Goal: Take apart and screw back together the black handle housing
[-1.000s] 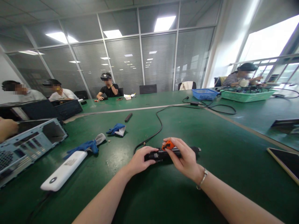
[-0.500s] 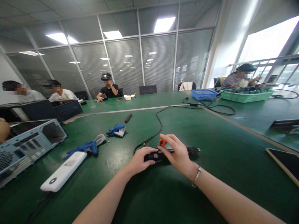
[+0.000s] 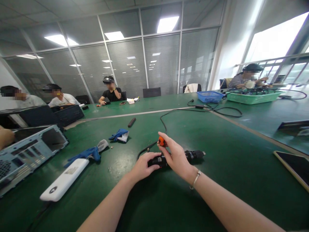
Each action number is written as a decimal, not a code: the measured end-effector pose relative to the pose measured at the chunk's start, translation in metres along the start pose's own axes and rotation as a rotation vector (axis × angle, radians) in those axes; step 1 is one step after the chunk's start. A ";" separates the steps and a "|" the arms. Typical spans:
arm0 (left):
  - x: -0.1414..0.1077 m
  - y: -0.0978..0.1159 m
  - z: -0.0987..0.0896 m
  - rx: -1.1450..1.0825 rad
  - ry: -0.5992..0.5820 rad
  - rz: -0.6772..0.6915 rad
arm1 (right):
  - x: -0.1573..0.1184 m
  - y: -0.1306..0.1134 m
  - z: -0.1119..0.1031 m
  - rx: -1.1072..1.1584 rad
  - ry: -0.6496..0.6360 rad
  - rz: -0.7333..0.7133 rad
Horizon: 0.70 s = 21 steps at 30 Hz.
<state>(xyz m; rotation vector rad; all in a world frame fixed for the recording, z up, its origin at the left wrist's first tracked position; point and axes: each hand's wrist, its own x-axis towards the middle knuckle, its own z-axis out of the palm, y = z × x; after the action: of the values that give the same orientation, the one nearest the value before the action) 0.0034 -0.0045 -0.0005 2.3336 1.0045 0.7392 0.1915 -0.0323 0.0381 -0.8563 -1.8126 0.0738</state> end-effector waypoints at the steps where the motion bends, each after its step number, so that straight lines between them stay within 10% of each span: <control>1: 0.000 0.000 0.000 0.004 0.003 -0.011 | -0.002 0.000 -0.001 0.016 0.002 0.007; 21: -0.002 0.005 -0.007 0.102 -0.029 -0.081 | -0.011 0.005 -0.007 -0.030 -0.034 -0.043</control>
<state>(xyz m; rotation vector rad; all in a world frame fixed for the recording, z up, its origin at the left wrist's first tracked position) 0.0002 -0.0071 0.0072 2.3666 1.1406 0.6343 0.2014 -0.0377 0.0302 -0.8415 -1.8672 0.0334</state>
